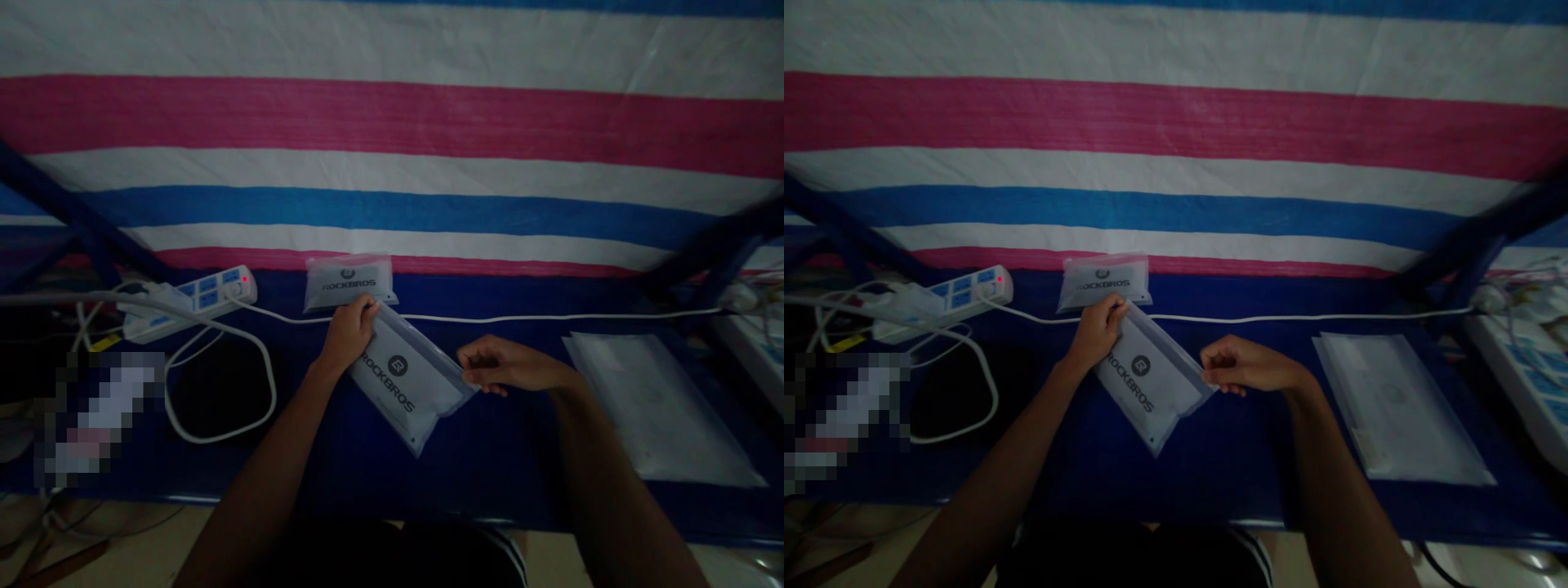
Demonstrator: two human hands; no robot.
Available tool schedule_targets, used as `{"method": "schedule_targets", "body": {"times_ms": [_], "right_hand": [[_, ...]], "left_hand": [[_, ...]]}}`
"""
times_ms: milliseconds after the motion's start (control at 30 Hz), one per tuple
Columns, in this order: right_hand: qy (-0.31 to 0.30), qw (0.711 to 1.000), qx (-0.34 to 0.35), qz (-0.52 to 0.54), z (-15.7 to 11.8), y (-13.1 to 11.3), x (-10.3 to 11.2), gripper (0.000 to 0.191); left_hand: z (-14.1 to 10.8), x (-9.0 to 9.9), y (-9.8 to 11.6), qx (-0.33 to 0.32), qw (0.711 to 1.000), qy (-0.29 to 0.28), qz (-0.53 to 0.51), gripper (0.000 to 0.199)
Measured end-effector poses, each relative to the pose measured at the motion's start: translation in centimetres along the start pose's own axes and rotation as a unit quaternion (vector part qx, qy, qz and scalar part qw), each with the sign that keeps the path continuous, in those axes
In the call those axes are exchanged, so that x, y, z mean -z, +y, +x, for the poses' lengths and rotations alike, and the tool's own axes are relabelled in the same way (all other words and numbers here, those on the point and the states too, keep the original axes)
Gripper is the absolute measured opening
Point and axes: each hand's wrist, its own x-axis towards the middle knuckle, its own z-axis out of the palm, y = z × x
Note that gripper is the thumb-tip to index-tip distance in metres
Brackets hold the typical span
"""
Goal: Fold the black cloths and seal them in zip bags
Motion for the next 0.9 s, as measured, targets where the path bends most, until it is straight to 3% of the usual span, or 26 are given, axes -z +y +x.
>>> {"method": "schedule_targets", "body": {"times_ms": [233, 400, 633, 900], "right_hand": [[0.001, 0.999, -0.041, -0.014, -1.4, 0.1, 0.9, 0.039], [-0.026, 0.999, -0.011, -0.017, -0.8, 0.7, 1.1, 0.042], [0.103, 0.993, 0.062, -0.005, 2.3, 1.1, -0.4, 0.039], [0.135, 0.986, 0.091, 0.022, 3.2, 1.6, -1.3, 0.033]], "left_hand": [[0.1, 0.2, 0.0, -0.008, 1.0, -0.001, 0.009, 0.018], [-0.2, 0.1, 0.0, -0.034, 0.999, -0.022, -0.022, 0.02], [-0.4, -0.4, 0.2, -0.061, 0.995, -0.07, -0.031, 0.023], [-0.5, -0.3, 0.6, -0.058, 0.995, -0.08, -0.005, 0.025]]}}
